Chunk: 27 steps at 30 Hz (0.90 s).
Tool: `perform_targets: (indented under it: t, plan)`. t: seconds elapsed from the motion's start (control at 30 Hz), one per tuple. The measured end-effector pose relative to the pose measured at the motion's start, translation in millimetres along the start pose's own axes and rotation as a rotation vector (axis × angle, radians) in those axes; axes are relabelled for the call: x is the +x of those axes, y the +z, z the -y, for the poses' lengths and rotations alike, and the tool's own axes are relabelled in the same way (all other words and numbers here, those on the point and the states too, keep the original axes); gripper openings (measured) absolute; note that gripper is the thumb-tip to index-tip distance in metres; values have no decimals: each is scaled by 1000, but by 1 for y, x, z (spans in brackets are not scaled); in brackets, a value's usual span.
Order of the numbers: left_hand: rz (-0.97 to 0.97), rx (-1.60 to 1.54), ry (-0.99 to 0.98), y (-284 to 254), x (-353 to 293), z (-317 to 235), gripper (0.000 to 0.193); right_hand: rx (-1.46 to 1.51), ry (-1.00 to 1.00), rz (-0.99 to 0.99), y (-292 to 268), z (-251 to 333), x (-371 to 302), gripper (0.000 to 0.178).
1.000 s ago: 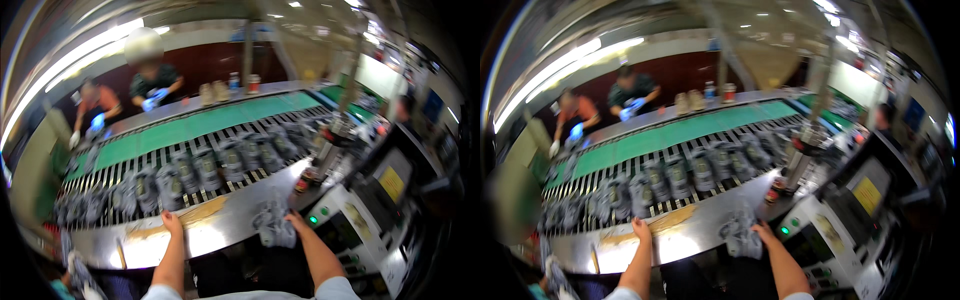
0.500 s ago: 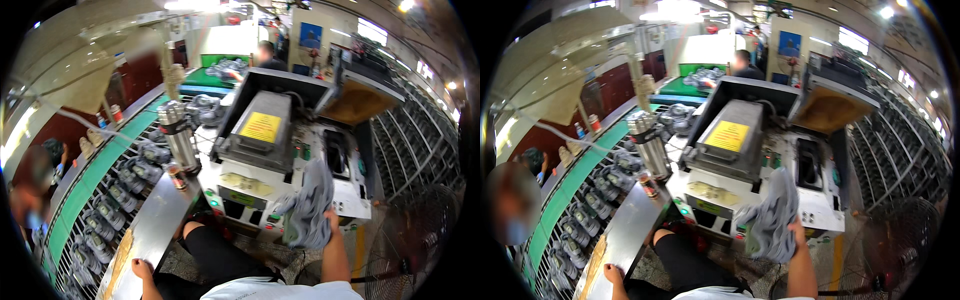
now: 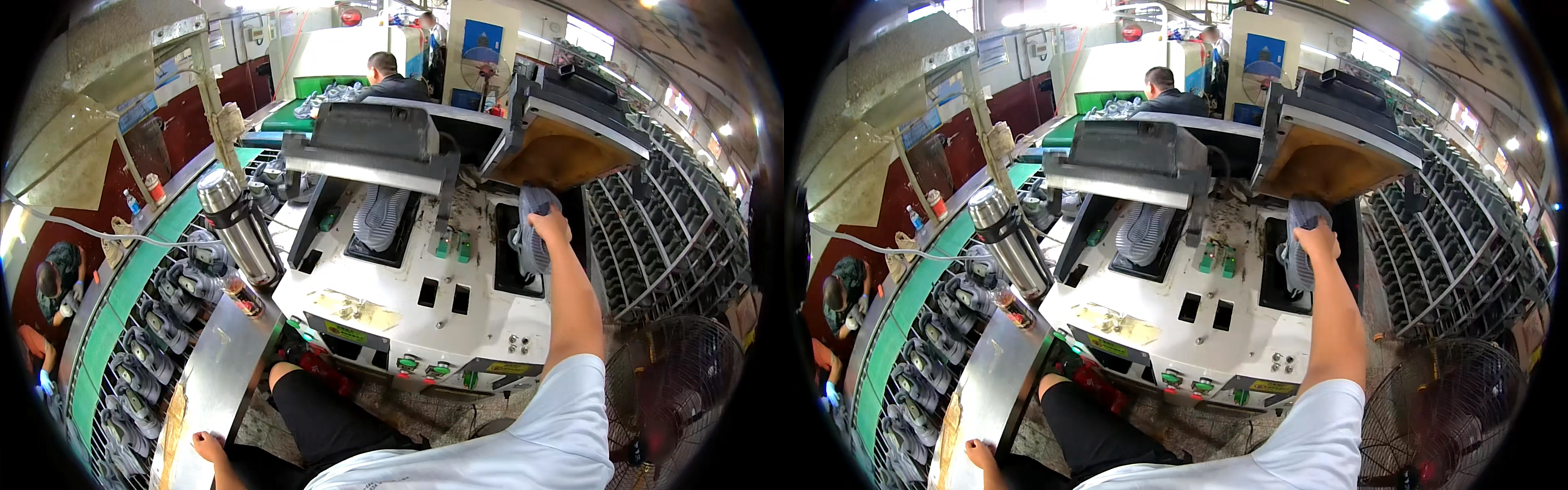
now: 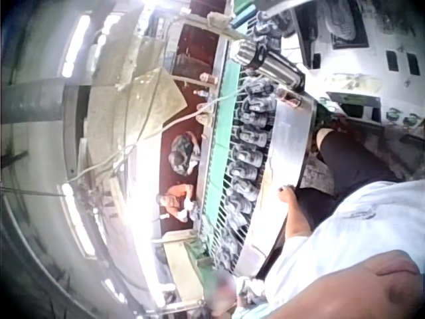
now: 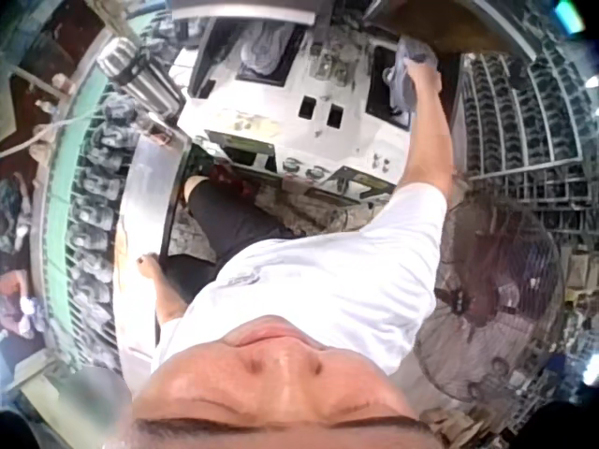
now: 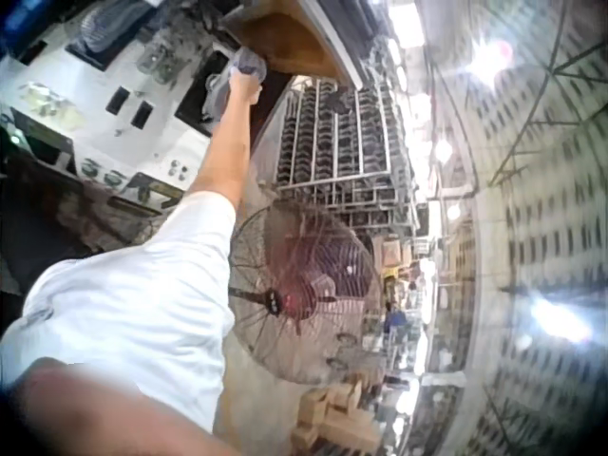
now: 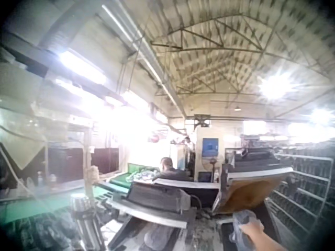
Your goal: The person picks up shoes from a conveyor belt, places them into an industrial machine for processing, operates the machine with a button, and removes the shoes.
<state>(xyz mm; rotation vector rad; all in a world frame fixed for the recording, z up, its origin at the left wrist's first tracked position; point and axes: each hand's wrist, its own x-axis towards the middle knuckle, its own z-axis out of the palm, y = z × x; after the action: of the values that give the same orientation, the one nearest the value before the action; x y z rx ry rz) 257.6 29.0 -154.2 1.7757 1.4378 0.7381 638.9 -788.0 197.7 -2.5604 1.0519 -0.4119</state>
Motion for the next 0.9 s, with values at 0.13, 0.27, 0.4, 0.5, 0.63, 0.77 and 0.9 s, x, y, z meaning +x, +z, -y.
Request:
perform_targets:
  t: [0.13, 0.27, 0.4, 0.5, 0.63, 0.77, 0.9]
  plan:
    - [0, -183, 91, 26, -14, -4, 13, -107, 36, 61, 56, -3, 6, 83]
    - [283, -219, 299, 89, -95, -71, 9, -82, -5, -13, 57, -25, -19, 74]
    - [931, -154, 585, 128, -242, -170, 13, 63, -642, -517, 86, -90, -83, 40]
    - [1726, 113, 553, 151, -340, -215, 27, 357, -612, -589, 89, -203, -179, 11]
    - [2017, 125, 946, 206, -435, -219, 35, 1371, 705, -542, 117, -258, -245, 24]
    - [1809, -56, 867, 210, -429, -215, 29, 1628, 732, -68, 137, -287, -252, 34]
    - [1582, -167, 676, 175, -359, -204, 27, 1088, 70, 167, 245, -287, -307, 22]
